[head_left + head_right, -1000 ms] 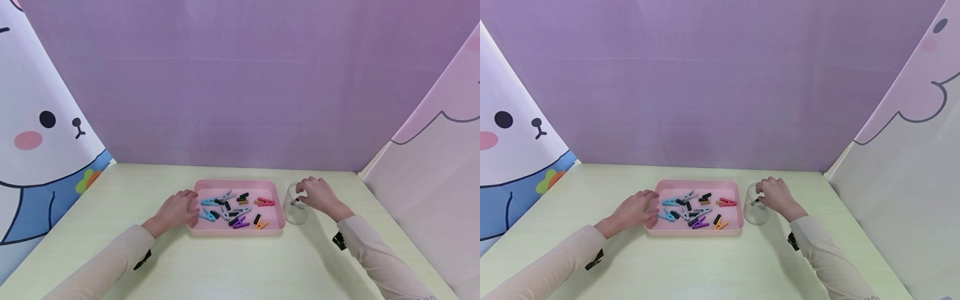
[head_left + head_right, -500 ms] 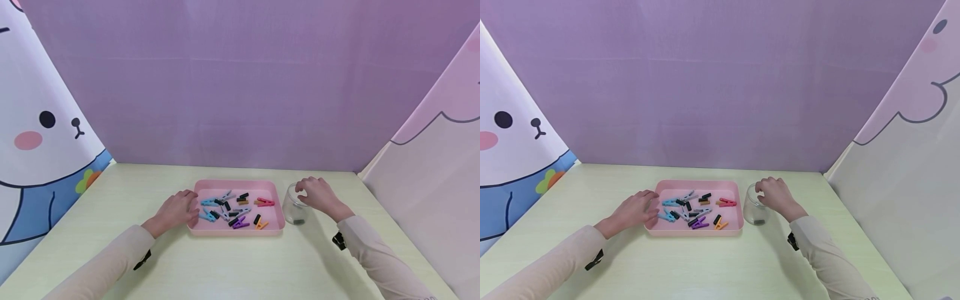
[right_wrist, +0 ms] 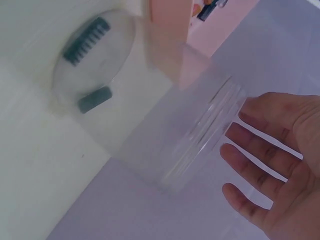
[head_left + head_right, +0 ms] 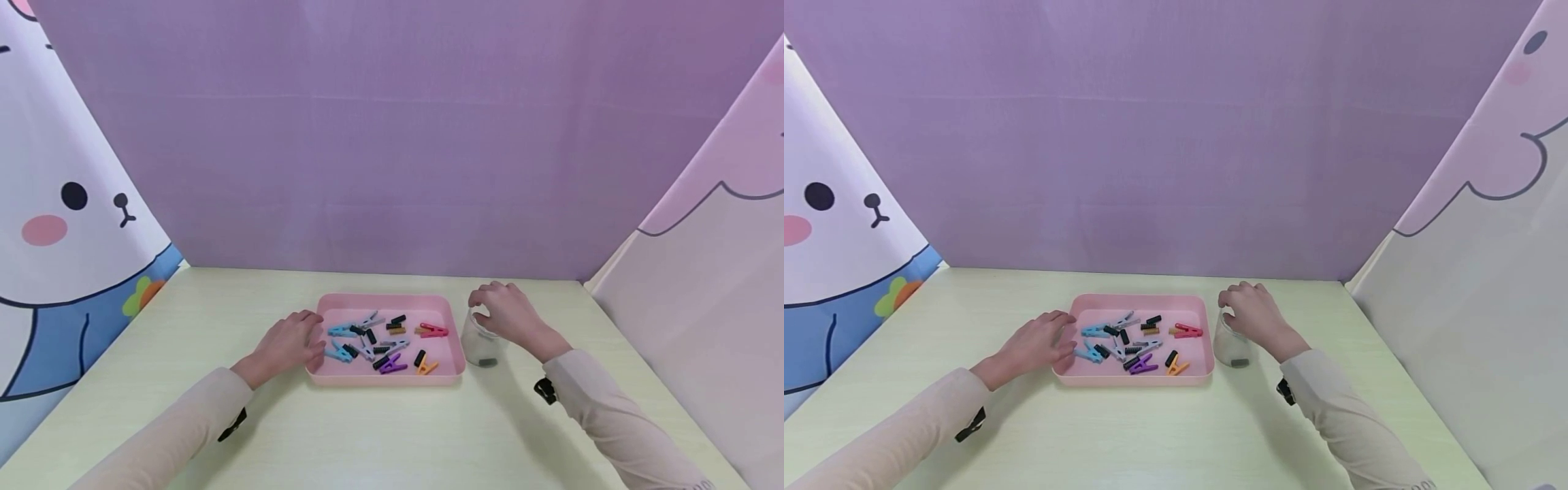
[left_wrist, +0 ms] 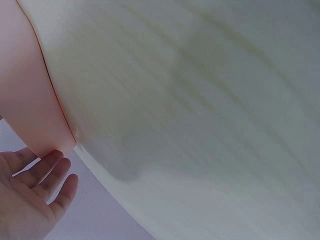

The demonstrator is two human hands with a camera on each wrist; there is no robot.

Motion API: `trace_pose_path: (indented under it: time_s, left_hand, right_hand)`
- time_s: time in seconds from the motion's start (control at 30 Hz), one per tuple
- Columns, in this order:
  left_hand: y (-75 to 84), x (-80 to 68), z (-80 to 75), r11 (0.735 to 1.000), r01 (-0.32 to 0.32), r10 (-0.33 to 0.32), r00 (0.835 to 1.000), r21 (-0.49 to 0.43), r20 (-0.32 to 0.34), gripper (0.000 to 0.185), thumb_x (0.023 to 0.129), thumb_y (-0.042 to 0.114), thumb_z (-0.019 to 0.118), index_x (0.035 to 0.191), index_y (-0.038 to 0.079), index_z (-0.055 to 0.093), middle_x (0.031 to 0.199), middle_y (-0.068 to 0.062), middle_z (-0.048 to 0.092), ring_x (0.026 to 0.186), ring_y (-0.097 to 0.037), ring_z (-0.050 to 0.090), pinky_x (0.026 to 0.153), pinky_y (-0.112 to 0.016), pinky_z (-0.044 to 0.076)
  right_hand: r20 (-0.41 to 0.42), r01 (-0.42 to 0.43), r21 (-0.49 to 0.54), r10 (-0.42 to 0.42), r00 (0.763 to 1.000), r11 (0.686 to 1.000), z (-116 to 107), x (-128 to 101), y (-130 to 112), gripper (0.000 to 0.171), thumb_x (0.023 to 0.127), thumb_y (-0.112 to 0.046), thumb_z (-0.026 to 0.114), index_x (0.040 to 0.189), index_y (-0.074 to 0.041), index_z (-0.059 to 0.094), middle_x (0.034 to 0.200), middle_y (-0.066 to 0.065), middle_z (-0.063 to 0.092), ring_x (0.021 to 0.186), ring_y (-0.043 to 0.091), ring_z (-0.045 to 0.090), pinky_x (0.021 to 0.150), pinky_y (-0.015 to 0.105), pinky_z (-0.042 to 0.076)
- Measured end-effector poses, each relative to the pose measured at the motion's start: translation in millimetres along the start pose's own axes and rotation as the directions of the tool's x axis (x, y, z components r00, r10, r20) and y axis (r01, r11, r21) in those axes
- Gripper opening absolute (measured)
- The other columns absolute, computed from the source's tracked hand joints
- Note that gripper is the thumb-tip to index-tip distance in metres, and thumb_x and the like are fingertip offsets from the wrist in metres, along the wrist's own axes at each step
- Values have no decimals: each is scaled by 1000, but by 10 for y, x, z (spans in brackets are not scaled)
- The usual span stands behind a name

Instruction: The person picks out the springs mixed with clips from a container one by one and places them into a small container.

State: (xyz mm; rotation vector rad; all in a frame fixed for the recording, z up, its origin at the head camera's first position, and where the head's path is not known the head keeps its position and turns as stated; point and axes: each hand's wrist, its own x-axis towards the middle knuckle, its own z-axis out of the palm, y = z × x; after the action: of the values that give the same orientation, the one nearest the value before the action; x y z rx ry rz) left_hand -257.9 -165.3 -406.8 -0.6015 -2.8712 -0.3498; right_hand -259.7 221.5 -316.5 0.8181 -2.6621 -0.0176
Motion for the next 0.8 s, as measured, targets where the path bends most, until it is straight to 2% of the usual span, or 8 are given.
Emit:
trace_pose_path:
  time_s: [0.23,0.47,0.8]
  left_hand:
    - [-9,3,2,1000,-7,7,1000,-8,-2,49,80,33,64,116,0,57,118,-16,58,107,-32,55,82,-43,51]
    - [-2,1,-8,1000,-6,6,1000,-9,3,49,80,33,64,116,0,57,118,-16,58,107,-32,55,84,-43,50]
    - [-4,1,-12,1000,-11,11,1000,-2,0,49,80,33,63,116,0,57,118,-16,58,107,-32,55,83,-43,51]
  right_hand:
    - [-14,48,-2,-48,999,999,36,72,-192,15,72,-12,74,86,-12,69,84,0,69,75,18,59,68,39,49]
    - [53,74,13,-75,996,997,146,120,-349,13,74,-14,73,86,-14,70,84,-2,68,76,16,58,73,37,48]
    - [105,119,68,-126,986,991,315,149,-507,17,73,-12,73,89,-14,69,86,-2,68,79,15,56,72,33,45]
